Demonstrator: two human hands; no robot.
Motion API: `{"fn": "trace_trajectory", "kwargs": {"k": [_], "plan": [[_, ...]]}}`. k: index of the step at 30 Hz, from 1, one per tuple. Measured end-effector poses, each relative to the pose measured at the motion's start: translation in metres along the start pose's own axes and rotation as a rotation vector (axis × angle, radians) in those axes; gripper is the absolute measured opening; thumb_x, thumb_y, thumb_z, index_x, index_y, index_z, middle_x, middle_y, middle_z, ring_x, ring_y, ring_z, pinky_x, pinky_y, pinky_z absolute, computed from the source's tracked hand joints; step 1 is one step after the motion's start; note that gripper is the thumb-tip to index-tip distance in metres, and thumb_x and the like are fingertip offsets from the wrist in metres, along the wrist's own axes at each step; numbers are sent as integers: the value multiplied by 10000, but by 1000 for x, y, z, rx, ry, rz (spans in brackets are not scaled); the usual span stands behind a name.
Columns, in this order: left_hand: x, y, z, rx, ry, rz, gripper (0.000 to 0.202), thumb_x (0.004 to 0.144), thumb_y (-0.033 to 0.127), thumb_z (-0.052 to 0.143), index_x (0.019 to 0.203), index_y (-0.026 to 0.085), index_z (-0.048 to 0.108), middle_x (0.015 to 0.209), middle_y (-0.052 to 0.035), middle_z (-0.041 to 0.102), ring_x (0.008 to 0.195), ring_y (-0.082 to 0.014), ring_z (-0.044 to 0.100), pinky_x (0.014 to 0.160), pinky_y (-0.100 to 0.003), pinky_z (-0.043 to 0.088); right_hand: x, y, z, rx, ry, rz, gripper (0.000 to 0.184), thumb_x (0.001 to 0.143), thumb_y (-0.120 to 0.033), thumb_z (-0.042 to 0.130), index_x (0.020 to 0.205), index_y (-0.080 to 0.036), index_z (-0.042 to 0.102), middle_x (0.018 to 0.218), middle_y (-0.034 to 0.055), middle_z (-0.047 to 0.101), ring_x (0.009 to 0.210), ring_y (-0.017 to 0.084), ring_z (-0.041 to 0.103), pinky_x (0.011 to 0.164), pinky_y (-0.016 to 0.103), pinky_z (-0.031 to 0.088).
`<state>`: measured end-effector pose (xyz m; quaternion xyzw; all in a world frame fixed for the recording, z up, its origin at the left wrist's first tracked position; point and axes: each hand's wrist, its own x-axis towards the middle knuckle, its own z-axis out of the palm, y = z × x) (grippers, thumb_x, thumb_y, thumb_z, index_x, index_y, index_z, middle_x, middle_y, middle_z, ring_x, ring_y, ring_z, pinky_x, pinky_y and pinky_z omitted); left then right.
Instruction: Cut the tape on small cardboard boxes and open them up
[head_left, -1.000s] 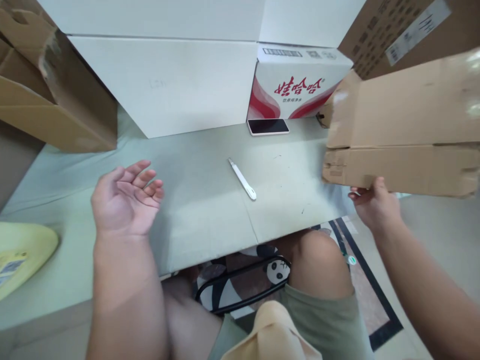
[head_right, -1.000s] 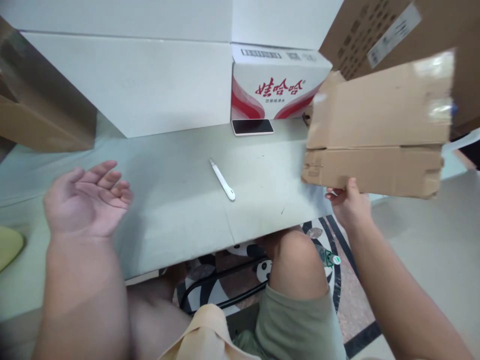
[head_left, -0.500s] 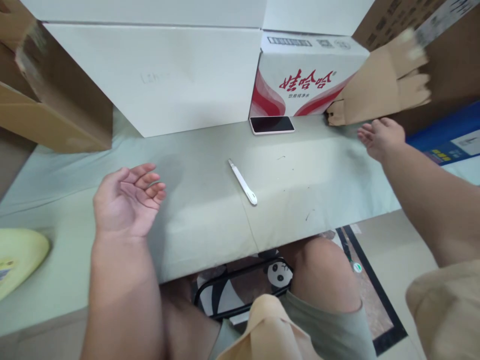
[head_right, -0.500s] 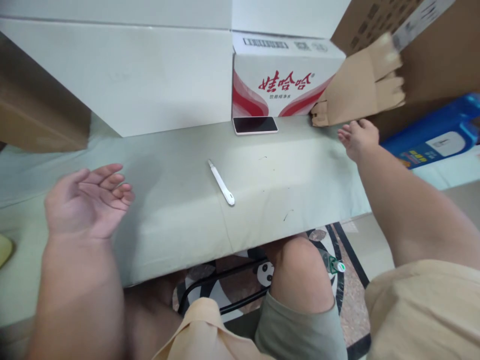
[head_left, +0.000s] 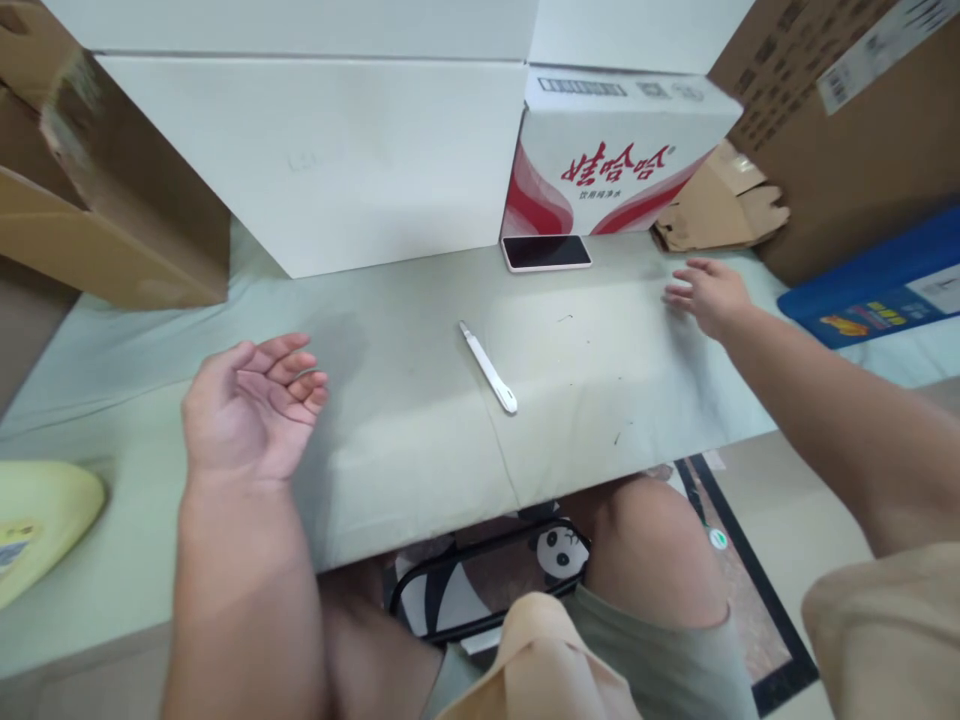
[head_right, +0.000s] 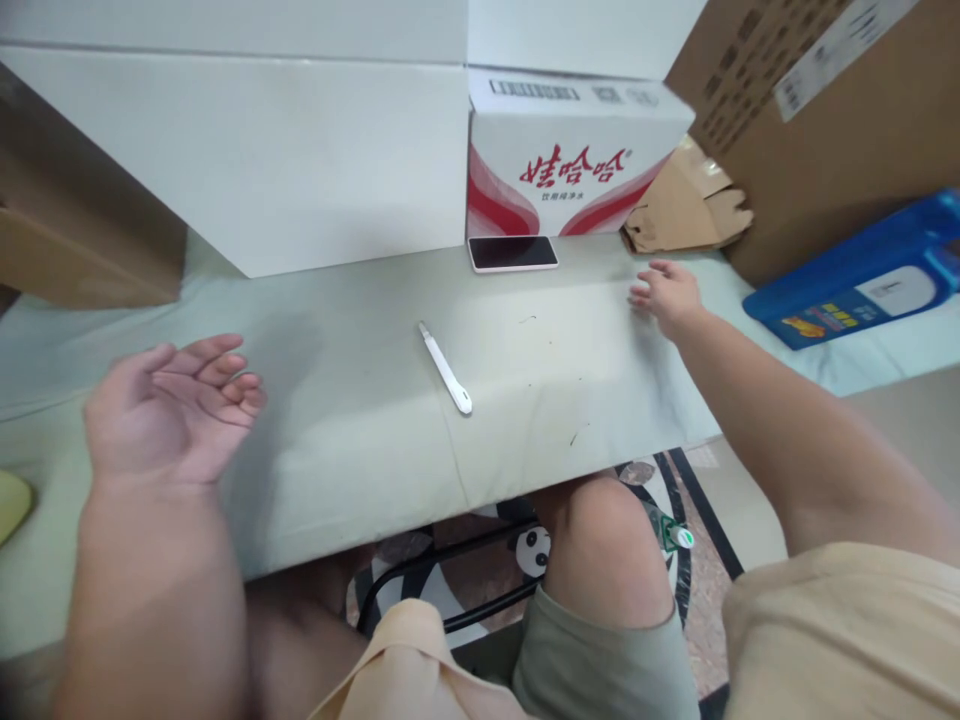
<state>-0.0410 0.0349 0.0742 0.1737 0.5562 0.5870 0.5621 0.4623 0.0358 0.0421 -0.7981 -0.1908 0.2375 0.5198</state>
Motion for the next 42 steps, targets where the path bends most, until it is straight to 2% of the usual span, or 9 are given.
{"fn": "trace_trajectory", "kwargs": {"k": [5,9,17,21,25,28,32,38,42], "plan": [[-9,9,-8,-59,-27,-22,322,826,268,450,755,85,706,553,-47,628,412,-117,584,407,-192,478,-37,-25,31,-43,-182,-130,187,883,-140,653,1049,-218,615,1136,76,715,741,103,701,660,251,572],[-15,19,-25,-78,-30,-32,282,815,263,466,745,109,692,544,-29,628,418,-113,582,428,-191,476,-90,-42,83,-79,-400,-293,230,882,-216,629,1111,-238,622,1218,77,725,798,136,726,608,238,566],[-8,21,-60,36,-37,60,256,627,412,672,719,176,639,607,5,661,515,-122,630,482,-185,455,-236,-87,244,-179,-984,-856,420,929,-366,543,1320,-218,575,1469,134,624,928,198,758,918,434,642],[-1,21,-73,27,-28,106,317,588,453,684,746,182,635,635,-2,670,534,-130,639,512,-206,462,-306,-115,327,-214,-1114,-1242,468,926,-353,568,1371,-210,583,1629,123,491,1295,270,660,1102,443,560],[0,20,-78,67,-44,134,323,617,471,685,753,182,641,653,-20,680,556,-155,655,529,-234,464,-345,-136,383,-325,-1041,-1269,449,913,-264,591,1360,-238,621,1781,79,234,1445,280,565,1232,443,432],[1,18,-79,99,-56,146,284,644,450,656,738,184,635,645,-28,674,548,-167,656,527,-250,465,-349,-141,396,-455,-1014,-1278,528,887,-159,568,1412,-141,609,1726,135,353,1513,281,497,1304,432,335],[0,18,-79,94,-3,191,230,663,412,616,736,194,612,626,-15,649,544,-161,654,526,-245,464,-332,-130,379,-443,-1027,-1301,607,855,-131,553,1461,-144,592,1573,103,578,1467,272,545,1279,423,376],[-2,18,-75,-5,99,284,167,663,371,580,720,215,563,588,25,592,520,-126,608,506,-212,432,-308,-114,339,-408,-993,-1262,652,865,-153,499,1515,-104,538,1587,119,568,1447,242,553,1253,395,402],[-4,17,-68,-15,89,281,168,658,370,580,713,212,558,580,32,572,505,-117,594,498,-209,420,-314,-122,336,-401,-1006,-1293,636,861,-133,508,1494,-112,559,1596,118,553,1468,254,527,1268,393,383]]}}
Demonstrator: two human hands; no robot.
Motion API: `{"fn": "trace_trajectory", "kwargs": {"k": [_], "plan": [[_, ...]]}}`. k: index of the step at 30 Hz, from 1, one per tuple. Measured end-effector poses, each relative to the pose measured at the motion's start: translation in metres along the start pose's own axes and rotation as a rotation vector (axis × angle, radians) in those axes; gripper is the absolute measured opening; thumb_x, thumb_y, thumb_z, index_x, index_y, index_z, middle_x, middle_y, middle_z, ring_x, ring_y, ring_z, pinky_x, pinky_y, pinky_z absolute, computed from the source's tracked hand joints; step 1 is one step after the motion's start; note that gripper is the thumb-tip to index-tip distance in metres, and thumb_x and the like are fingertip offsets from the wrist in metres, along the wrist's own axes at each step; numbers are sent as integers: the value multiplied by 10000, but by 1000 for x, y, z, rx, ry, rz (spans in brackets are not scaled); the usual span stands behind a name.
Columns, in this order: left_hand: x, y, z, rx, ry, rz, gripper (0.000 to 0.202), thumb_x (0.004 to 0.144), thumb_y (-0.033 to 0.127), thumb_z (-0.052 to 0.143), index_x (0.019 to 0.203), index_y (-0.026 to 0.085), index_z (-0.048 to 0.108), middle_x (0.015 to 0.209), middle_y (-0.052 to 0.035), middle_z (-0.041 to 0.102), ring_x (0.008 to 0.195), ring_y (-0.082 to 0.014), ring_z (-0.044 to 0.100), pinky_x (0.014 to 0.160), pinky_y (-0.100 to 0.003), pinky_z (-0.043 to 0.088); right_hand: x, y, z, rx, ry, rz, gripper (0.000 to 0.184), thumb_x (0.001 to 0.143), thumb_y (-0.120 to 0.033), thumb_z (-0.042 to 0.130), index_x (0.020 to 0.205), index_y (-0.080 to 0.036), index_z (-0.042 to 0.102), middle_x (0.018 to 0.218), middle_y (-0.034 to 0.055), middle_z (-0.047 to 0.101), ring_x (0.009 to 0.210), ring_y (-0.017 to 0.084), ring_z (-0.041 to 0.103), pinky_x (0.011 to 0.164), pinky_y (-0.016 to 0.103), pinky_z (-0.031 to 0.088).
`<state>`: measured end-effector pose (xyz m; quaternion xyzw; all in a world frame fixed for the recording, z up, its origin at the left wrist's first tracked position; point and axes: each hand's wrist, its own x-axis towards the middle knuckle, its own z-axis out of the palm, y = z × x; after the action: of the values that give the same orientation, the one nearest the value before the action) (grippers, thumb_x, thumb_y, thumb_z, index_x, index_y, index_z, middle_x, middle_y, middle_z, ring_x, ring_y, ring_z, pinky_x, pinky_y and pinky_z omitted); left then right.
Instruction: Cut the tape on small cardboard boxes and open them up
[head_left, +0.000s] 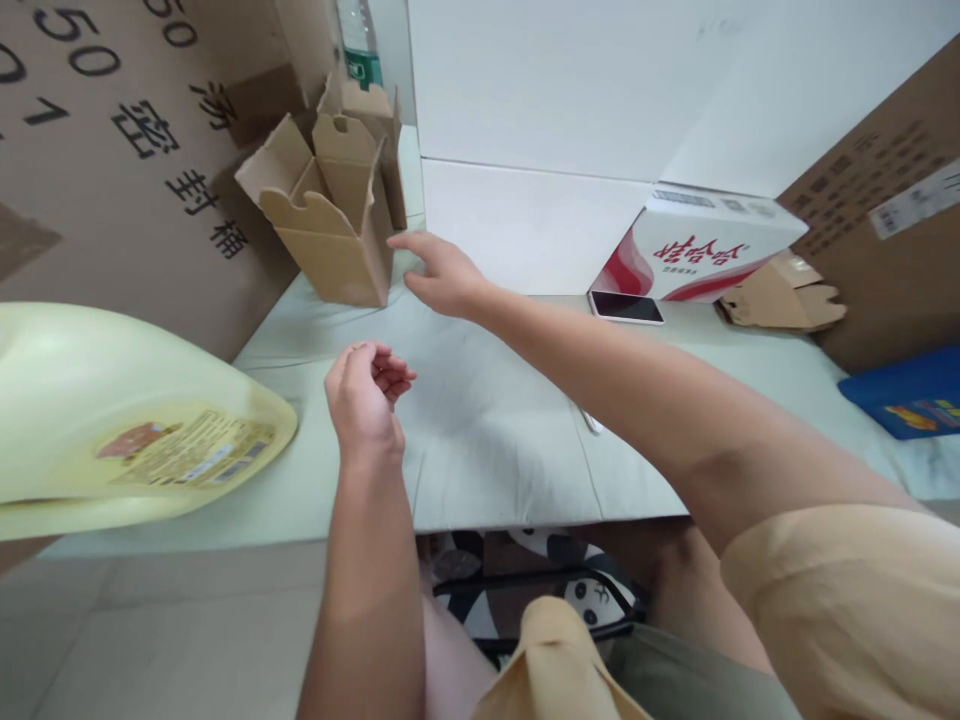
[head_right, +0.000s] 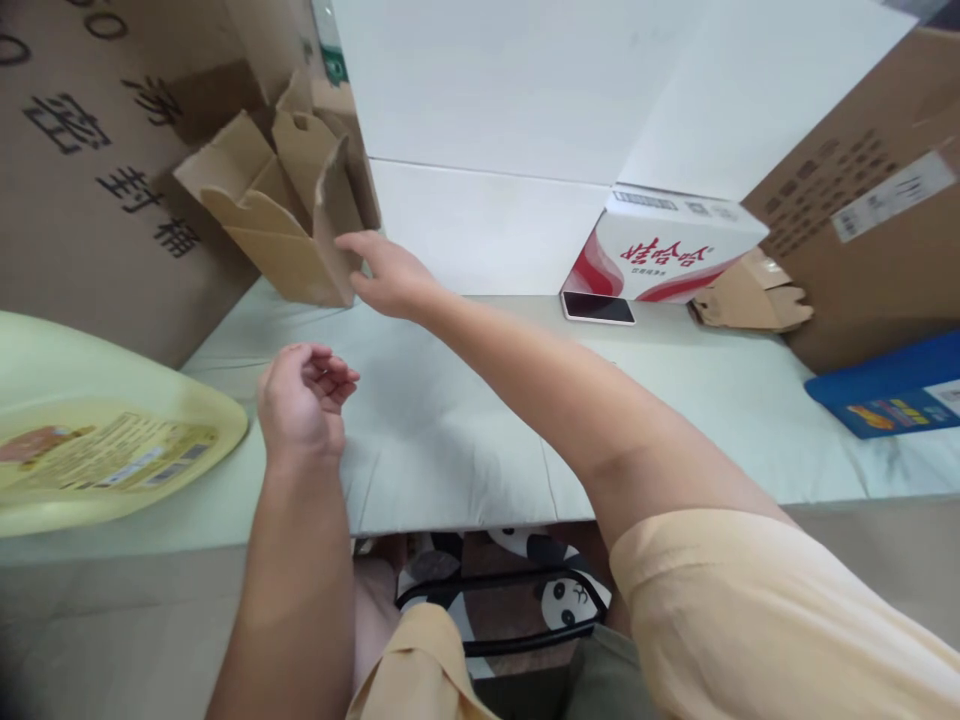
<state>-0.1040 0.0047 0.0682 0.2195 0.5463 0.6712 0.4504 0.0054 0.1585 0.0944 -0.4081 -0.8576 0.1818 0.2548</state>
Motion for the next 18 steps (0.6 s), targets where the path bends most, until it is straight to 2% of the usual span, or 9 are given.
{"fn": "trace_trajectory", "kwargs": {"k": [4,8,11,14,16,18], "plan": [[1,1,4,-3,-5,-16,183,636,381,575,692,206,565,568,32,561,484,-111,577,484,-209,417,23,-15,9,11,-28,-44,561,839,-124,529,1382,-163,662,1603,88,529,1482,250,512,1274,367,377],[7,2,-2,9,-2,-7,177,633,379,585,693,215,558,567,31,570,493,-122,583,491,-219,432,53,-20,29,30,-65,10,394,799,-154,564,1134,-225,759,1660,23,436,1499,272,497,1287,437,365],[12,2,-8,18,6,-5,193,625,393,596,693,215,561,571,31,566,501,-127,580,503,-229,434,66,-21,42,63,-74,40,446,778,-148,570,1182,-221,744,1611,22,497,1443,280,549,1281,450,374],[15,2,-10,35,22,-4,196,633,399,588,702,219,554,583,30,545,514,-133,566,526,-246,425,62,-23,45,72,-60,55,545,782,-113,550,1305,-161,696,1523,70,592,1394,281,581,1257,427,403],[16,2,-11,23,70,32,180,653,386,576,735,231,534,604,33,529,561,-144,570,566,-256,417,50,-24,40,100,-14,66,482,815,-121,531,1263,-134,710,1444,88,651,1355,280,605,1233,428,425],[17,2,-12,-23,190,118,172,678,356,565,795,239,518,669,33,536,679,-155,598,655,-262,416,29,-25,29,141,43,78,355,857,-156,520,1133,-151,744,1331,84,709,1269,269,650,1182,431,467]]}}
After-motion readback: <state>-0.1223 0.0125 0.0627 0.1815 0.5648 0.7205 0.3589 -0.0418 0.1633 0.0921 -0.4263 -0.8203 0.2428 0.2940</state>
